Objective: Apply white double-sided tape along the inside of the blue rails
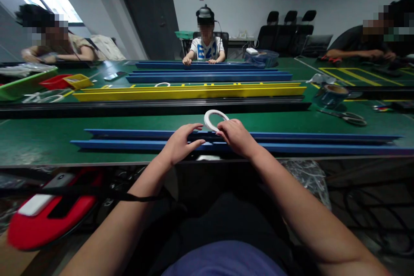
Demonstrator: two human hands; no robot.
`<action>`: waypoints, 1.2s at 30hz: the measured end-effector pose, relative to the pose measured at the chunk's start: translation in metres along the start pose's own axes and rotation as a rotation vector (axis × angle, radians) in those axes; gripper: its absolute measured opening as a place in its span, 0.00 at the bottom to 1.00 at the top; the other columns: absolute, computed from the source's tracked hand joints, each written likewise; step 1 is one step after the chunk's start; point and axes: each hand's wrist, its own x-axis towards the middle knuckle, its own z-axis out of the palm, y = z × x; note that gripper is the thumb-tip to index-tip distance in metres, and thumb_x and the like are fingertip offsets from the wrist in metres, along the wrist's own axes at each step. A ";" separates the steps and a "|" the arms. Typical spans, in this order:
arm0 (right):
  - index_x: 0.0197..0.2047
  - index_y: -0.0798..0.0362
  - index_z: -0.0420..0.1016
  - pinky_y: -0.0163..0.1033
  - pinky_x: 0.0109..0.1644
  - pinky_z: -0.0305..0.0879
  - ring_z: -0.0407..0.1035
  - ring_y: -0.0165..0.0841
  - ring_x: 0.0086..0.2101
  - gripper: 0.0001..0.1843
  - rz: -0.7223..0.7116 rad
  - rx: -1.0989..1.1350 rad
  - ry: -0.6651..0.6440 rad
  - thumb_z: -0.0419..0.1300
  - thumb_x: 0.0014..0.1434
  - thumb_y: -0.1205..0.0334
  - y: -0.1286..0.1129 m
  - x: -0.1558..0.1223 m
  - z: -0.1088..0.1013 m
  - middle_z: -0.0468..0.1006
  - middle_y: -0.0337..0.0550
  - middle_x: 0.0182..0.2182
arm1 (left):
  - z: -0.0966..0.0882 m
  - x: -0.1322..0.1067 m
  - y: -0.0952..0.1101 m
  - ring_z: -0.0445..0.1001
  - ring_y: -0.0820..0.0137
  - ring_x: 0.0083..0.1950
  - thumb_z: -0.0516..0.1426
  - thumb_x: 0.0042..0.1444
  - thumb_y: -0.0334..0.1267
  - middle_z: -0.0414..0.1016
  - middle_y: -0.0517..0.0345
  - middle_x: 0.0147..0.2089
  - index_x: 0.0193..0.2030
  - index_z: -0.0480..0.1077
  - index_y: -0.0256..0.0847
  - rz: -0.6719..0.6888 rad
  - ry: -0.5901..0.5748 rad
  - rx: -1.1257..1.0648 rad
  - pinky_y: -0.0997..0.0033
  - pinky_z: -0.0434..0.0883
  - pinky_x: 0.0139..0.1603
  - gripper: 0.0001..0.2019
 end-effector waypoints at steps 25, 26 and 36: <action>0.69 0.46 0.70 0.39 0.34 0.50 0.69 0.34 0.37 0.23 -0.506 -0.252 -0.228 0.57 0.75 0.68 -0.113 0.129 0.044 0.76 0.45 0.46 | -0.161 -0.121 -0.129 0.76 0.63 0.50 0.57 0.68 0.44 0.79 0.53 0.46 0.44 0.74 0.40 -0.518 0.598 0.299 0.64 0.70 0.57 0.10; 0.70 0.45 0.69 0.39 0.33 0.49 0.70 0.34 0.38 0.24 -0.524 -0.262 -0.274 0.57 0.74 0.68 -0.116 0.140 0.045 0.76 0.45 0.47 | -0.179 -0.129 -0.147 0.75 0.64 0.48 0.58 0.67 0.44 0.78 0.54 0.45 0.44 0.74 0.39 -0.584 0.610 0.293 0.65 0.70 0.56 0.10; 0.72 0.38 0.69 0.38 0.31 0.41 0.69 0.32 0.30 0.23 -0.517 -0.256 -0.470 0.52 0.77 0.58 -0.117 0.206 0.066 0.75 0.44 0.41 | -0.258 -0.142 -0.255 0.72 0.68 0.36 0.68 0.46 0.49 0.79 0.55 0.35 0.38 0.79 0.36 -0.891 0.363 0.025 0.70 0.68 0.41 0.19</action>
